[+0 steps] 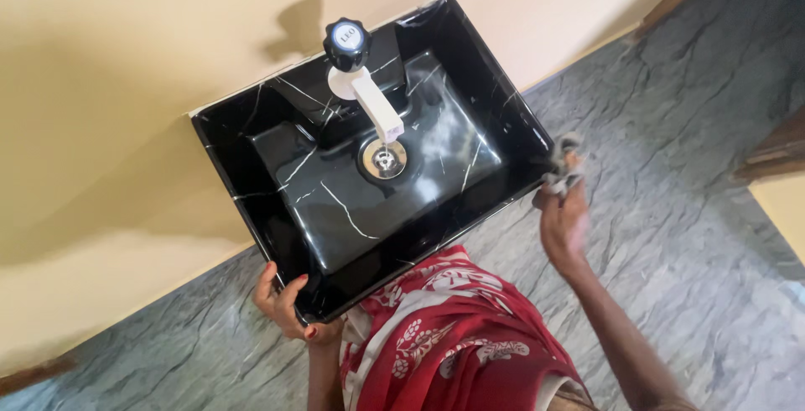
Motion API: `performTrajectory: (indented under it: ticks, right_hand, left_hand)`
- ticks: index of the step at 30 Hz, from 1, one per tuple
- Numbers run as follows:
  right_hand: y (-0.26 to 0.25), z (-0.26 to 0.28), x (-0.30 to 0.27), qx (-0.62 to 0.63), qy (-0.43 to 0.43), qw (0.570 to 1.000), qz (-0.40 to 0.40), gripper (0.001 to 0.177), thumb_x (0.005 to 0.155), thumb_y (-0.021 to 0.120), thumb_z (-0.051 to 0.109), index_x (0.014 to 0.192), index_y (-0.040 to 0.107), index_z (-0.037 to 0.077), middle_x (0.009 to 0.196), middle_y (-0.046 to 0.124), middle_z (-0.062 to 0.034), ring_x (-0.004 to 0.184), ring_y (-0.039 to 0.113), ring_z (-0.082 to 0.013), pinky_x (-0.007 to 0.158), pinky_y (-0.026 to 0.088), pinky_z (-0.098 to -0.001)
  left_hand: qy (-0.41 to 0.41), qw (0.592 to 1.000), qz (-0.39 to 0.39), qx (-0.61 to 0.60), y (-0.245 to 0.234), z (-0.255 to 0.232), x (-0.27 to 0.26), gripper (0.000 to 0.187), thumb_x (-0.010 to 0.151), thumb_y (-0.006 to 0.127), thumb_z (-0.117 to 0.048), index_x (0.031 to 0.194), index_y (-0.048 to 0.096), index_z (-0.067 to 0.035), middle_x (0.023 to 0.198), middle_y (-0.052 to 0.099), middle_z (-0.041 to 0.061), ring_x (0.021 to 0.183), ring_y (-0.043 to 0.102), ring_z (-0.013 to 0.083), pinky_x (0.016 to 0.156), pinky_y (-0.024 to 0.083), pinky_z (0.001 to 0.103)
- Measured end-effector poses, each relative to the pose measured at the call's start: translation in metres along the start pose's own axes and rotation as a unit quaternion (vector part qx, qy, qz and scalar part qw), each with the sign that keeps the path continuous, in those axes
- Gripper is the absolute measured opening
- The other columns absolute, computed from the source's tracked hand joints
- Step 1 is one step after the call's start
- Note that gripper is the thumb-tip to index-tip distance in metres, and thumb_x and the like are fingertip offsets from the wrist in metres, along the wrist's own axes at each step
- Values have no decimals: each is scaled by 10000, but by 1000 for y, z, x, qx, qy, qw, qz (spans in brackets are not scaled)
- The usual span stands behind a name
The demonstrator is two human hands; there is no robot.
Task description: The person wipes the surface of a black marble sink using a white cloth. They systematically clean the basin, the faucet, and the surrounding edges.
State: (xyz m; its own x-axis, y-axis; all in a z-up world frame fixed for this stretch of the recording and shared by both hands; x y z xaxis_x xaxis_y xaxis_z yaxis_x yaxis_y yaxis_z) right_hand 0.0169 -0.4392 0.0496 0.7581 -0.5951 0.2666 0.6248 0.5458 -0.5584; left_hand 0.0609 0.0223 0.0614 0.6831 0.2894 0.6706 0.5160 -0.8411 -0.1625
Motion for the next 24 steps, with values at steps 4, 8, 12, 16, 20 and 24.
performTrajectory:
  ticks: [4,8,12,16,20,24]
  right_hand:
    - [18,82,-33,-191,-257,947,-30,478,1016,568,51,1464,454,-70,1530,461,-313,1468,363,-534,1211,358,-590]
    - [45,115,-53,-181,-272,943,69,532,844,581,-47,1372,518,-34,1415,539,-266,1442,404,-472,1202,327,-617]
    - [68,160,-83,-81,-345,897,263,571,742,639,-39,1307,583,20,1345,620,-202,1391,485,-391,1157,371,-590]
    - [72,179,-50,25,-388,871,301,610,780,508,-145,1375,574,-30,1402,625,-252,1379,570,-382,1102,543,-479]
    - [78,186,54,-151,-445,872,133,464,776,641,-75,1239,649,-41,1331,637,-250,1329,550,-449,1086,493,-517]
    - [136,180,116,-232,-433,841,225,595,796,723,44,1373,585,-3,1490,478,-263,1423,382,-483,1159,322,-603]
  left_hand:
    - [3,1000,7,-6,0,3,-1,800,1073,191,-686,1039,595,4,1348,531,300,1320,516,412,1175,438,560]
    - [2,1000,-1,-20,-1,5,-2,812,1063,197,-702,1043,609,-3,1358,529,301,1322,512,409,1167,437,549]
    - [9,1000,-11,-13,-2,6,-2,811,1057,205,-694,1020,622,-1,1333,559,302,1301,525,419,1157,433,559]
    - [9,1000,-4,-17,-2,6,-2,813,1063,206,-697,1012,624,-1,1339,558,301,1297,524,417,1148,432,557]
    - [8,1000,-11,-13,-3,8,-2,827,1056,208,-706,999,642,-4,1341,570,284,1291,528,412,1142,422,556]
    - [10,1000,-4,-19,-4,10,-4,860,1045,226,-724,1015,659,18,1354,564,296,1293,518,432,1145,404,560]
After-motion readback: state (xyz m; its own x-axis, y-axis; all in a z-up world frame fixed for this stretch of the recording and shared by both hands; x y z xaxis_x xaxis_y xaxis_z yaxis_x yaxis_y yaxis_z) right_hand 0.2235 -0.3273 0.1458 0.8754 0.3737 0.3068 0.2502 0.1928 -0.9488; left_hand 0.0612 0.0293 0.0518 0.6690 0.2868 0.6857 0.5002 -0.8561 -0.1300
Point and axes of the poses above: each hand's wrist, its own x-axis towards the middle knuckle, its own y-axis out of the palm, z = x × y, the point moved 9 cm from there along x, towards the middle knuckle
